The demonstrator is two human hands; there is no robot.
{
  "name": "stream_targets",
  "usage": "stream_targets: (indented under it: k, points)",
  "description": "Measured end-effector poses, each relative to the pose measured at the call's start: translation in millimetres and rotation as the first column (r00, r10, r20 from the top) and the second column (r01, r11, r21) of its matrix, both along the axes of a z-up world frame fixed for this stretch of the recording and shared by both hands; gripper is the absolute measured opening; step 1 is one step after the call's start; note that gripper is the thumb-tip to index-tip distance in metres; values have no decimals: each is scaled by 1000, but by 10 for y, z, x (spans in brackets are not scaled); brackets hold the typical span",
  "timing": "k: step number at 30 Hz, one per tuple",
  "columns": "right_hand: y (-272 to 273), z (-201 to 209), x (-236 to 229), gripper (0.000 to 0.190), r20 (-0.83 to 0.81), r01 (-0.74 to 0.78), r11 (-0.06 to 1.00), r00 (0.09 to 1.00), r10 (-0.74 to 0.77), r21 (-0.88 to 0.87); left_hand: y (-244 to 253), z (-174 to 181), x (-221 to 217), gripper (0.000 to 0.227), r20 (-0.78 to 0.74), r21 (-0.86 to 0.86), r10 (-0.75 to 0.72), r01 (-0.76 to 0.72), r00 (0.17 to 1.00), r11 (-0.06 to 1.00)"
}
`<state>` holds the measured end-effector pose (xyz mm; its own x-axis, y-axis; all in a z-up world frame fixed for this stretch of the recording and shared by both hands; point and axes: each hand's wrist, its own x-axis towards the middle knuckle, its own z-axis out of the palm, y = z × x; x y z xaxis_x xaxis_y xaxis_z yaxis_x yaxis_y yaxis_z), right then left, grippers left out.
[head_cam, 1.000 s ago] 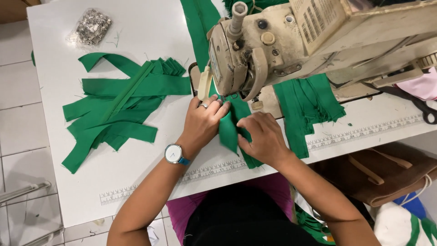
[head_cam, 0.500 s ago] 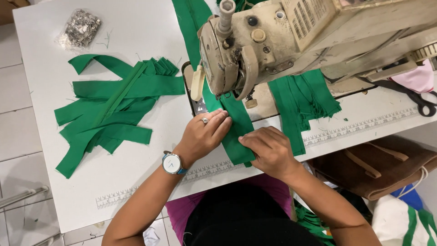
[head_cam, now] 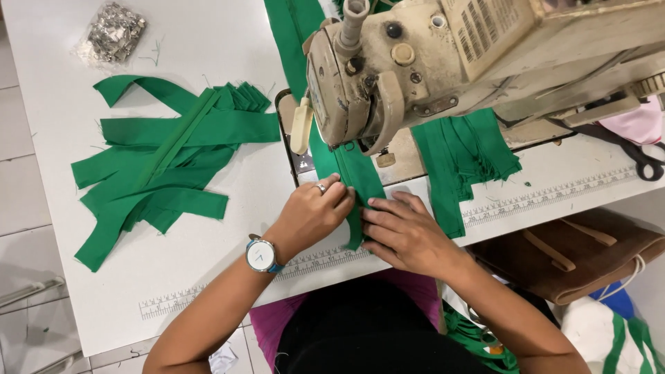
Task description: Sewing green fabric strips using an industrial sewing machine
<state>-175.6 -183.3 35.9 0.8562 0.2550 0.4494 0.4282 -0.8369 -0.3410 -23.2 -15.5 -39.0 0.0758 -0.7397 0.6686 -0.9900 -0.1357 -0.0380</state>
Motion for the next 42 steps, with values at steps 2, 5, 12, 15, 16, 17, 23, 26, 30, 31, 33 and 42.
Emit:
stream_targets:
  k: [2,5,12,15,16,17,23,26,30,31,33,42]
  points:
    - [-21,-49,27,17,-3,5,1000,1000,-5,-13,-9,63,28,8,-13,-18,1,-1,1000,1000]
    - [-44,-86,105,15,4,15,999,1000,-15,-45,-24,133,100,7,-21,-52,6,-7,1000,999]
    - [-92,-143,273,14,21,38,994,999,-36,-99,-79,85,284,8,-6,-102,32,-32,999,994]
    - [-97,-156,340,16,-9,43,994,999,-44,-97,-93,59,347,10,2,-109,46,-46,999,993]
    - [-102,-149,355,16,-6,42,994,999,-43,-97,-96,73,354,10,5,-108,48,-47,999,993]
    - [-105,-143,371,16,-7,43,996,999,-44,-84,-97,86,361,11,-8,-115,54,-54,999,992]
    - [-91,-193,355,15,1,60,993,998,-60,-99,-113,174,331,6,43,-138,54,-47,998,989]
    - [-66,-186,307,15,2,74,990,997,-74,-120,-113,183,302,9,84,-140,21,-9,996,990]
    - [-59,-187,232,17,1,83,991,997,-83,-108,-137,254,223,13,94,-147,-7,21,996,989]
    - [-56,-195,214,17,0,85,990,996,-86,-108,-123,213,203,13,93,-147,-10,24,996,989]
    - [-51,-210,192,18,4,94,990,996,-94,-109,-91,135,174,8,86,-93,-10,18,996,995]
    - [-72,-212,170,18,-2,88,988,996,-89,-131,26,-155,127,13,0,56,-4,4,1000,998]
